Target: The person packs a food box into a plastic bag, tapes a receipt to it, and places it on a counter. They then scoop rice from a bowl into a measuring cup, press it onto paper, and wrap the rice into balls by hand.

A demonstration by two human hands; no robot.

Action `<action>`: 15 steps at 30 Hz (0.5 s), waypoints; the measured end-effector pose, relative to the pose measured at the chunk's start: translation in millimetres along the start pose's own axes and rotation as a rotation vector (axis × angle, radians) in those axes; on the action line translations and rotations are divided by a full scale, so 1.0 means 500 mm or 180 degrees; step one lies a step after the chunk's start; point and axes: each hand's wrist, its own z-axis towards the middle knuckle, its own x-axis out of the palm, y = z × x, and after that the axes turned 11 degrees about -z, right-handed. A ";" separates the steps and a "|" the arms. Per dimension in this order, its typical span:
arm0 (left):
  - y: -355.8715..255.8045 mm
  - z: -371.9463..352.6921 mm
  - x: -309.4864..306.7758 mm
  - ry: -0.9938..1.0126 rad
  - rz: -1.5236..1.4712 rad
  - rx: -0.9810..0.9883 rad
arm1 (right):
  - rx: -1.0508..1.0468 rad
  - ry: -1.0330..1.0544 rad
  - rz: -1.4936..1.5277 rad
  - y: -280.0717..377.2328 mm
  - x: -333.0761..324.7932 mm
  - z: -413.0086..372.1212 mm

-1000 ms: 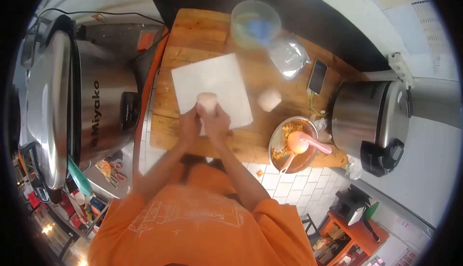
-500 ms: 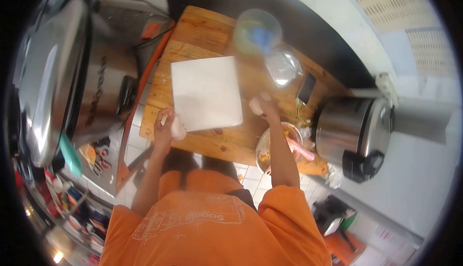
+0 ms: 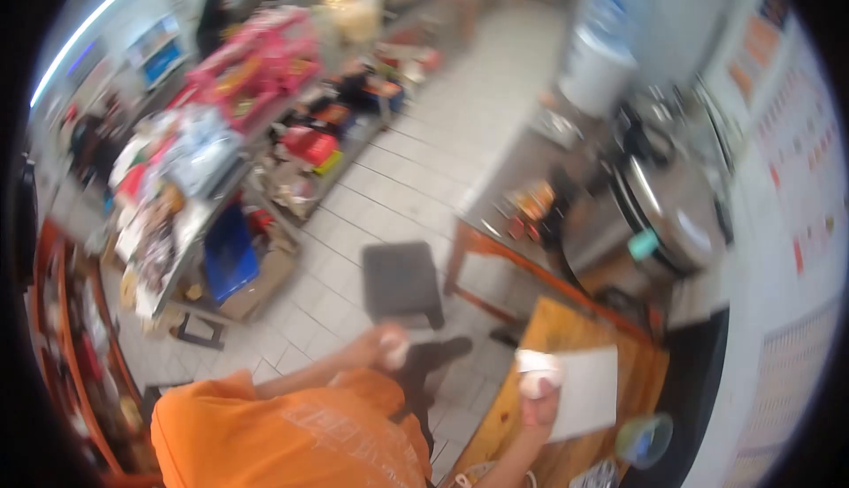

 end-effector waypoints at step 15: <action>0.263 -0.847 -0.264 -0.4197 -0.0427 0.1824 | 0.0717 0.4466 -0.3995 -0.716 0.852 -0.585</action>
